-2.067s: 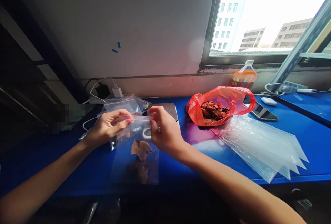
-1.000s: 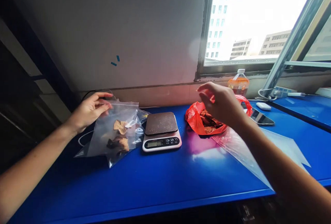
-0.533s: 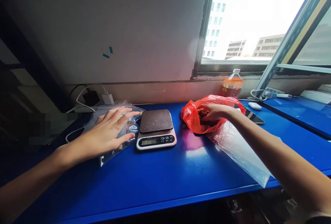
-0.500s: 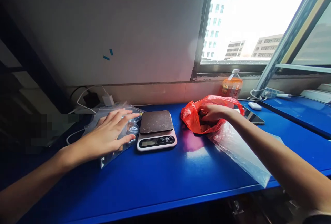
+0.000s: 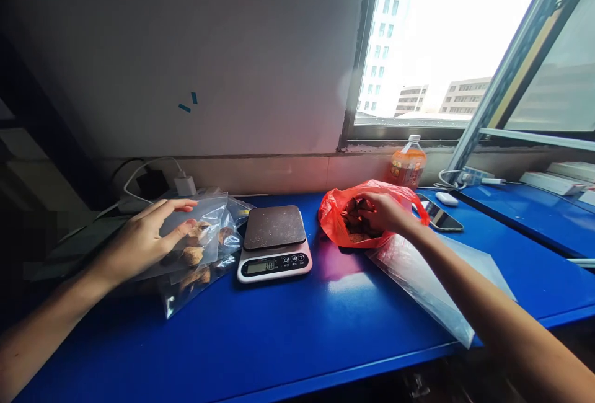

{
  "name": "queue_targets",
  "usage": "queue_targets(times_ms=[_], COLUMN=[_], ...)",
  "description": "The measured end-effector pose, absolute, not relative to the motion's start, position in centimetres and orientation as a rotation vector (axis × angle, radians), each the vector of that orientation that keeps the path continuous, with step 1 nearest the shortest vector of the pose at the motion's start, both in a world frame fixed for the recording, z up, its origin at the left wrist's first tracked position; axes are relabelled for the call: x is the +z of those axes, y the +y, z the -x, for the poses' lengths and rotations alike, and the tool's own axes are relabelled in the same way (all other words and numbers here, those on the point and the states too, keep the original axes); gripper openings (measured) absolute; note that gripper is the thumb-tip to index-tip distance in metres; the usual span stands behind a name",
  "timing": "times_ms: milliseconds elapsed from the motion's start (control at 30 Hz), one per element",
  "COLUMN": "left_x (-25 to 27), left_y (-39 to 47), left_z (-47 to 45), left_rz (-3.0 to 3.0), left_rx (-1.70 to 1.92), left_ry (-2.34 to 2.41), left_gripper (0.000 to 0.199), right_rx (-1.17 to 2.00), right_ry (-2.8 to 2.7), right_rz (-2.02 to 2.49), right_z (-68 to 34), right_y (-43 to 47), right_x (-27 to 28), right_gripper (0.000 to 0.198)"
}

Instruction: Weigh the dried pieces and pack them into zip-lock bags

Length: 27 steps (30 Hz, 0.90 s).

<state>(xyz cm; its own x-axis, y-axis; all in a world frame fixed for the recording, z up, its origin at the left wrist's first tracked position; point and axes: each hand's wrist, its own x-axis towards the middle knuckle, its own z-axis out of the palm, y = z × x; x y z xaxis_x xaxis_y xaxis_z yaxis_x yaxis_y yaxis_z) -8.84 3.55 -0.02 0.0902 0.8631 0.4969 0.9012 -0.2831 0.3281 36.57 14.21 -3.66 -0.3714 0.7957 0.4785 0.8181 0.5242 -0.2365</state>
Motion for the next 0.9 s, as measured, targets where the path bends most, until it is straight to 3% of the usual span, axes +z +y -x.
queue_targets(times_ms=[400,600,767,900], left_x=[-0.1,-0.8,-0.5,0.0], left_y=[2.8,2.6,1.4,-0.3], left_z=[7.7,7.3,6.1,4.5], left_rz=[2.395,2.520,2.566,2.617], left_rx=[-0.959,-0.803,-0.717,-0.794], left_ry=[-1.685,-1.604,-1.543,-1.447], left_gripper=[0.031,0.033,0.031,0.031], right_rx=[0.113,-0.001,0.355,0.341], right_ry=[-1.780,-1.568,-1.614,-1.853], right_rz=[1.358,1.138,0.925,0.883], right_z=[-34.1,-30.4,-28.1,-23.9], right_y=[12.7,9.3,7.6,5.6], right_x=[-3.0,-2.6,-1.3,-0.7], right_gripper=[0.050,0.038,0.035,0.027])
